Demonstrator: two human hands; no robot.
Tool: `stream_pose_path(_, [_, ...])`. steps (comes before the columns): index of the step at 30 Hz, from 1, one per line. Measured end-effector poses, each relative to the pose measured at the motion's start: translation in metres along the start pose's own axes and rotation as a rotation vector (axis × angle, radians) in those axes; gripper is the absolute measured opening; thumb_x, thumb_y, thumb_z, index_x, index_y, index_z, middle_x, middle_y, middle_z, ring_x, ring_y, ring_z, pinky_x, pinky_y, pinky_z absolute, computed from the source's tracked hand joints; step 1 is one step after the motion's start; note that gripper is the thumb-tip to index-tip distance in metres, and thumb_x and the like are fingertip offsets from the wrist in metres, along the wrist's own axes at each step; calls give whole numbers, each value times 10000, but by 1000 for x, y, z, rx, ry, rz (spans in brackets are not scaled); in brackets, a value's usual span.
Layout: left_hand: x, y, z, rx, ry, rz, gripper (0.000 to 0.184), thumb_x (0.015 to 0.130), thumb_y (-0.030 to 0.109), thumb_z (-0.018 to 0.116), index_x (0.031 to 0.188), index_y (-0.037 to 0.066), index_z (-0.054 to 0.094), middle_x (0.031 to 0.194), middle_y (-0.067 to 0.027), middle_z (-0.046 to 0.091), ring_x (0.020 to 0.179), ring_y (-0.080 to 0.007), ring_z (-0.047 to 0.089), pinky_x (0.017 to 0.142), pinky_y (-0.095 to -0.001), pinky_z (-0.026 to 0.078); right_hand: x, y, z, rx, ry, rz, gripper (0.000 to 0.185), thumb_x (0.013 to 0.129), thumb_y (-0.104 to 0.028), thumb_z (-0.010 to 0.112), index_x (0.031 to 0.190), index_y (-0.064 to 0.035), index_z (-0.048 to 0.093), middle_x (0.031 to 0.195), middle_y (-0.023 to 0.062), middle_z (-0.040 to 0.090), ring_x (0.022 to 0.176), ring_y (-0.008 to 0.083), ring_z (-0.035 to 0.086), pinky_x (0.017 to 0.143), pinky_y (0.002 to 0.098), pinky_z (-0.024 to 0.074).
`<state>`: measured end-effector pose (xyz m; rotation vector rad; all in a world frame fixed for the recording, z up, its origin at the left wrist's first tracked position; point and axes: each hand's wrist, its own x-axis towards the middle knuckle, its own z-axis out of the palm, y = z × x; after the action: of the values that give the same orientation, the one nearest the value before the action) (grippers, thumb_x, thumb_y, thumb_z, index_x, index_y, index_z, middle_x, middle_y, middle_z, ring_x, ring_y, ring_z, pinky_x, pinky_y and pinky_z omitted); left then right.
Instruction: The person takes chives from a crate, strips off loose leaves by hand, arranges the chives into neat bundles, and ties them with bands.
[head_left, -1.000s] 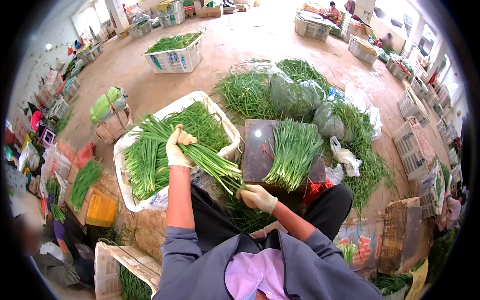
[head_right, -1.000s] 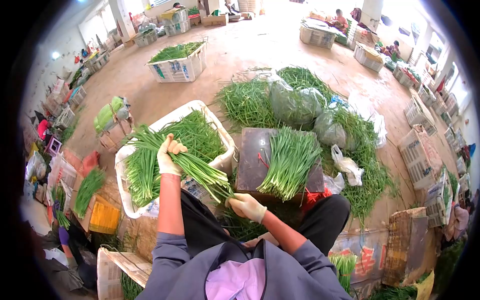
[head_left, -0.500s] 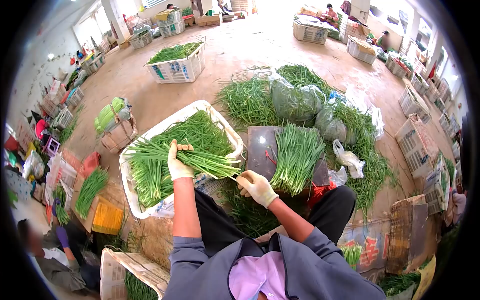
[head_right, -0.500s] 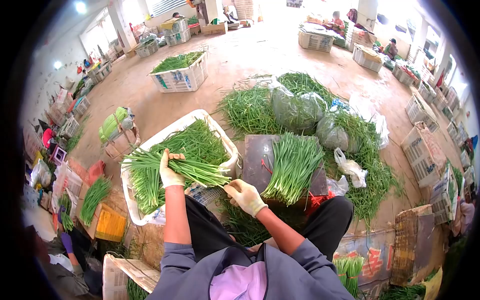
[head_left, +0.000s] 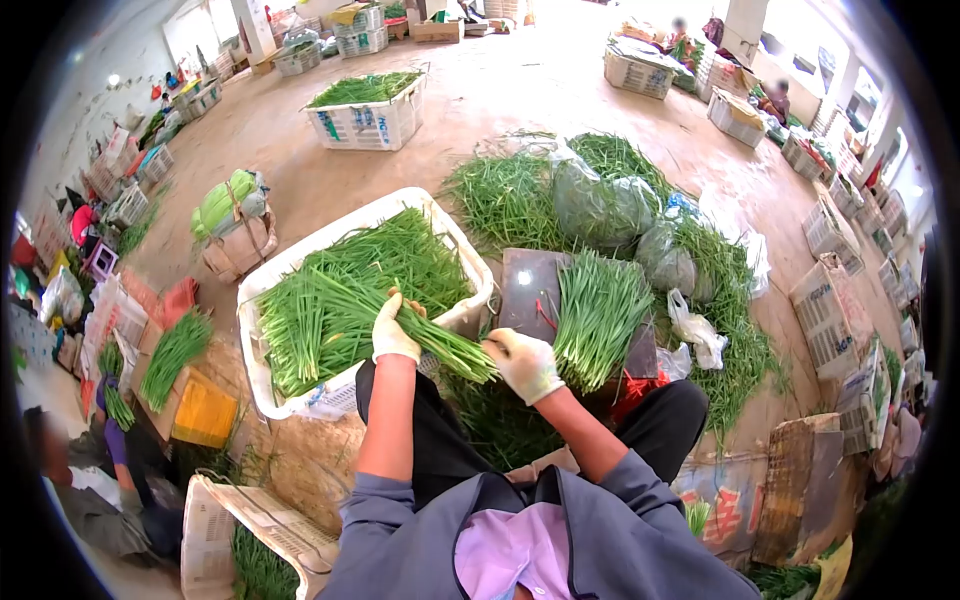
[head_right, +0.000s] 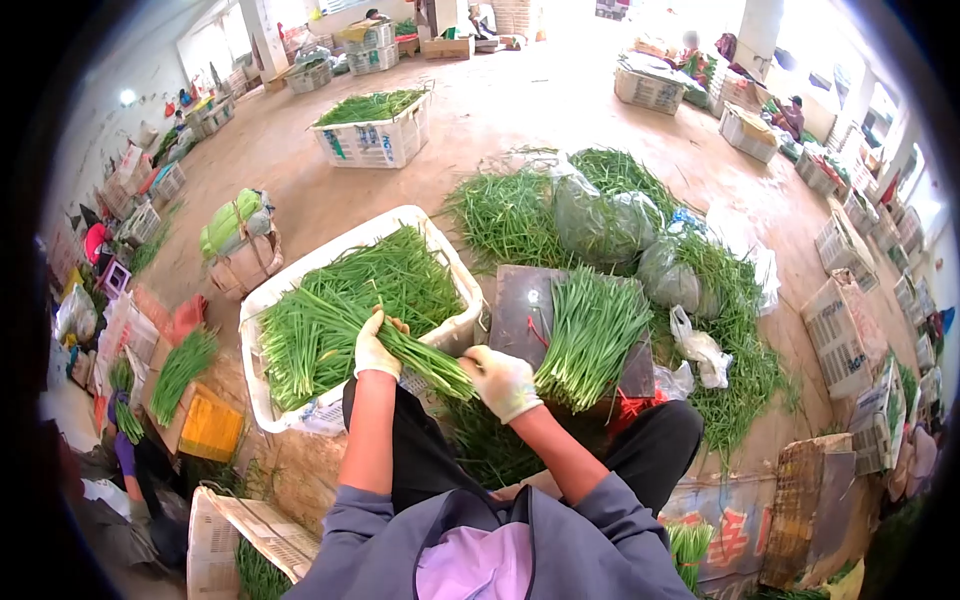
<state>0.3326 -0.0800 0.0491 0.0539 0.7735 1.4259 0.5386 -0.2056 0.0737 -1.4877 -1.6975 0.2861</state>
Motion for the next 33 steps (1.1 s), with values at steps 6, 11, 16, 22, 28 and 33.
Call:
stream_pose_path(6, [-11, -14, 16, 83, 51, 3, 146, 906, 142, 662, 1049, 172, 648, 748, 14, 569, 685, -207, 577, 749, -428, 520, 15, -20, 28, -42, -96, -134, 163, 839, -268, 708, 872, -109, 693, 804, 92, 637, 777, 314, 652, 701, 424, 525])
stream_pose_path(11, [-6, -3, 9, 151, 13, 46, 137, 895, 167, 689, 1017, 146, 629, 697, 7, 494, 639, -209, 522, 758, -434, 512, 16, -7, 20, 296, -188, -93, 129, 836, -171, 716, 873, -48, 722, 805, 139, 685, 739, 289, 671, 701, 374, 526])
stream_pose_path(16, [-1, 4, 4, 145, -49, 34, 130, 884, 201, 708, 930, 110, 628, 713, -34, 557, 652, -238, 567, 698, -445, 525, 12, -8, -13, 988, -197, 435, 118, 933, -74, 654, 989, 28, 677, 765, -1, 643, 629, 61, 551, 579, 213, 449])
stream_pose_path(22, [14, 6, -6, 122, -58, -50, 126, 900, 187, 679, 966, 86, 642, 851, -91, 660, 757, -308, 631, 736, -469, 538, 18, -46, -61, 1492, 25, 335, 117, 957, -23, 552, 1009, -6, 656, 922, 91, 699, 778, 177, 666, 708, 272, 541])
stream_pose_path(28, [9, 0, -3, 107, 63, -58, 149, 924, 210, 654, 984, 74, 646, 924, -101, 662, 861, -293, 619, 784, -482, 520, 24, -37, -69, 867, -424, 479, 183, 952, -121, 568, 1093, -31, 643, 758, 78, 672, 582, 153, 646, 516, 273, 518])
stream_pose_path(33, [-2, -9, 6, 19, 40, -24, 149, 928, 218, 656, 979, 79, 636, 907, -97, 649, 867, -291, 617, 791, -475, 519, -5, -18, 12, 335, -361, 344, 243, 934, -165, 600, 1031, 44, 676, 661, 109, 645, 506, 191, 622, 524, 338, 506])
